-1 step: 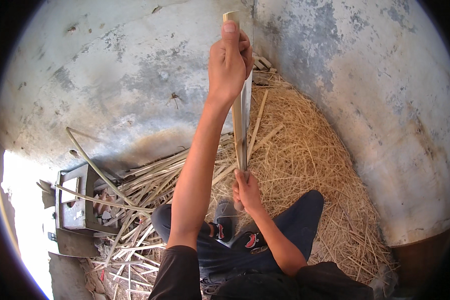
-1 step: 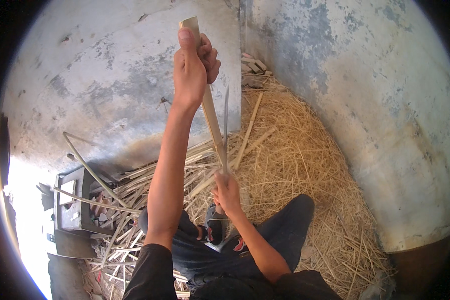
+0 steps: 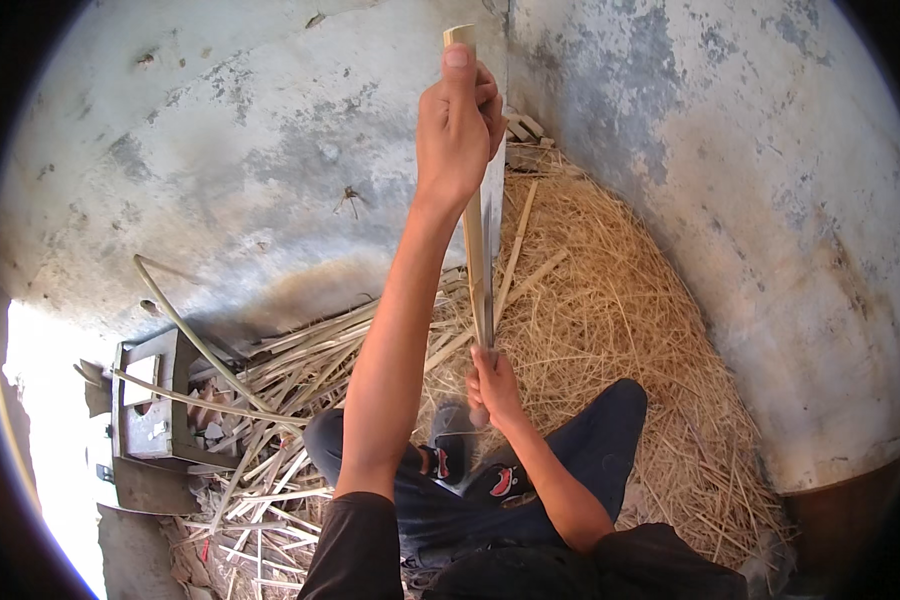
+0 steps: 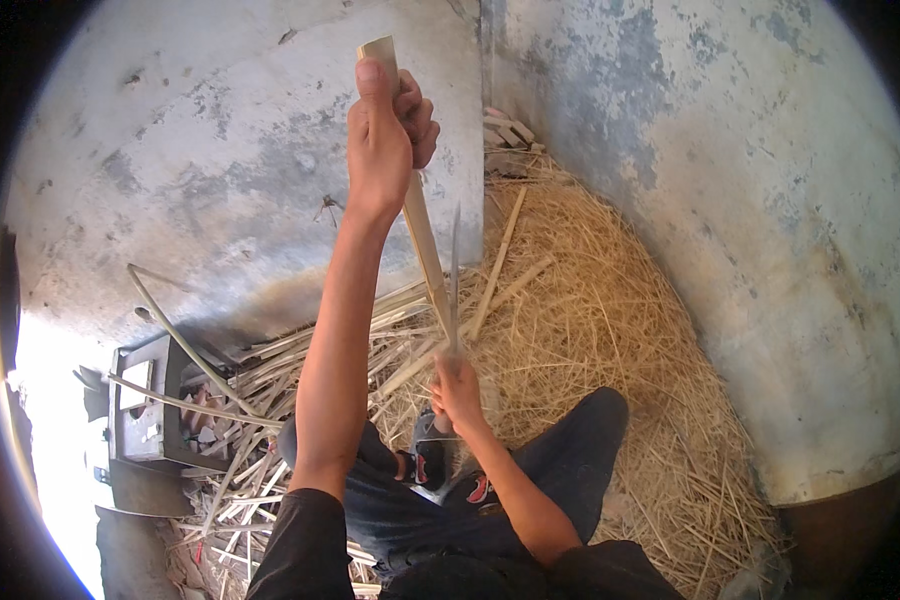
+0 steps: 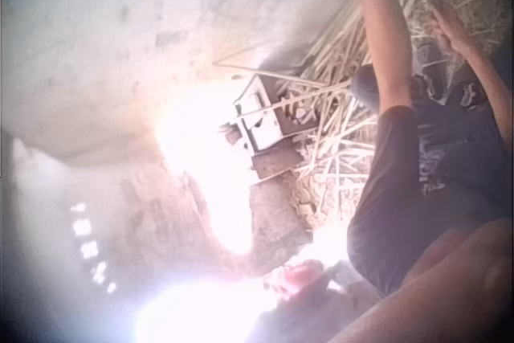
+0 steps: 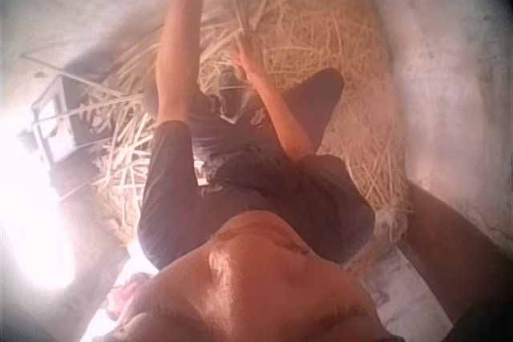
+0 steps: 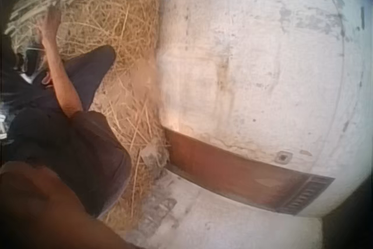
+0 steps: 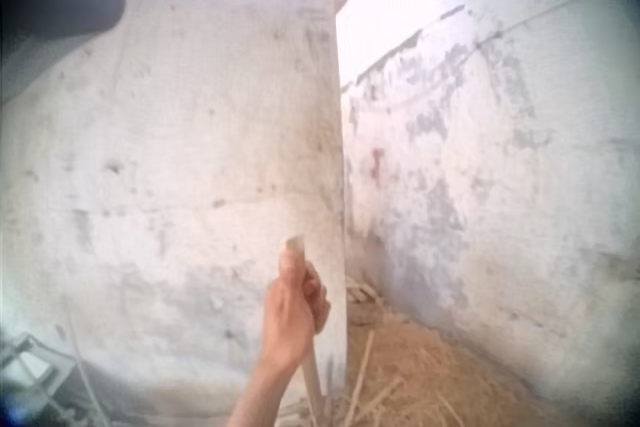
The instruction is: The person sits on a straw-covered floor and uses a small knife to shave thin strips off a long piece of bamboo. They hold the bamboo with one hand and scrape the blade along its length to remove the outer layer, then switch to a larger knife to split the bamboo lengthwise.
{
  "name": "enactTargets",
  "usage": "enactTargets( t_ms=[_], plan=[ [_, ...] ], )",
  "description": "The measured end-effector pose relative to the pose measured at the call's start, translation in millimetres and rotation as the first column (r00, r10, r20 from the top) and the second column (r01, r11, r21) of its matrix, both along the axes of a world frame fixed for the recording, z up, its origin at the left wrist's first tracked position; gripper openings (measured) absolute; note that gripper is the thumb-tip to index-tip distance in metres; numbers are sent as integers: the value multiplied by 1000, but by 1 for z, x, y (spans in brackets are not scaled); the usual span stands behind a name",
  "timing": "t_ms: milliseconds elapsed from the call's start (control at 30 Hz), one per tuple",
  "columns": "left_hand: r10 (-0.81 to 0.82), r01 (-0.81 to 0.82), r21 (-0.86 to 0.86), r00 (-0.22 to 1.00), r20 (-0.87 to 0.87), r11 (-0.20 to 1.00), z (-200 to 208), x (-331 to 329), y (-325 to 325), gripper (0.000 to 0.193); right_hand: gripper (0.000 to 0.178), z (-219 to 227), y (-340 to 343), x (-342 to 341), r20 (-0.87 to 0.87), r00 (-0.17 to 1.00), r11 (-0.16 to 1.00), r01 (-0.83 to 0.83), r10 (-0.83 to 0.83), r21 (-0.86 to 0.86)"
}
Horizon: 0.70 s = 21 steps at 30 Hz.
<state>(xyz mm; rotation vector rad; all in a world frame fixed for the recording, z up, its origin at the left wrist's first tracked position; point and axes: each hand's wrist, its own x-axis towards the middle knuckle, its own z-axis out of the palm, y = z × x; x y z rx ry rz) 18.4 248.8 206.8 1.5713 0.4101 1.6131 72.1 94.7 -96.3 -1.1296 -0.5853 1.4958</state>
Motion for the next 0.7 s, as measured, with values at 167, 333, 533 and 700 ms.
enactTargets(
  t_ms=[167,333,533,700],
  plan=[
    [-6,6,2,1000,-1,1000,1,-14,6,67,35,-22,2,7,74,996,998,-49,52,-38],
    [29,-29,-24,1000,1,999,1,-11,6,68,34,-6,7,2,24,1000,996,-18,20,-83],
    [10,-10,-48,1000,-5,999,1,-5,5,69,34,54,5,-1,84,996,993,-19,9,115],
    [1,-1,-27,1000,-9,1000,3,2,5,69,35,-23,16,4,211,977,983,-8,-31,184]
  ],
)
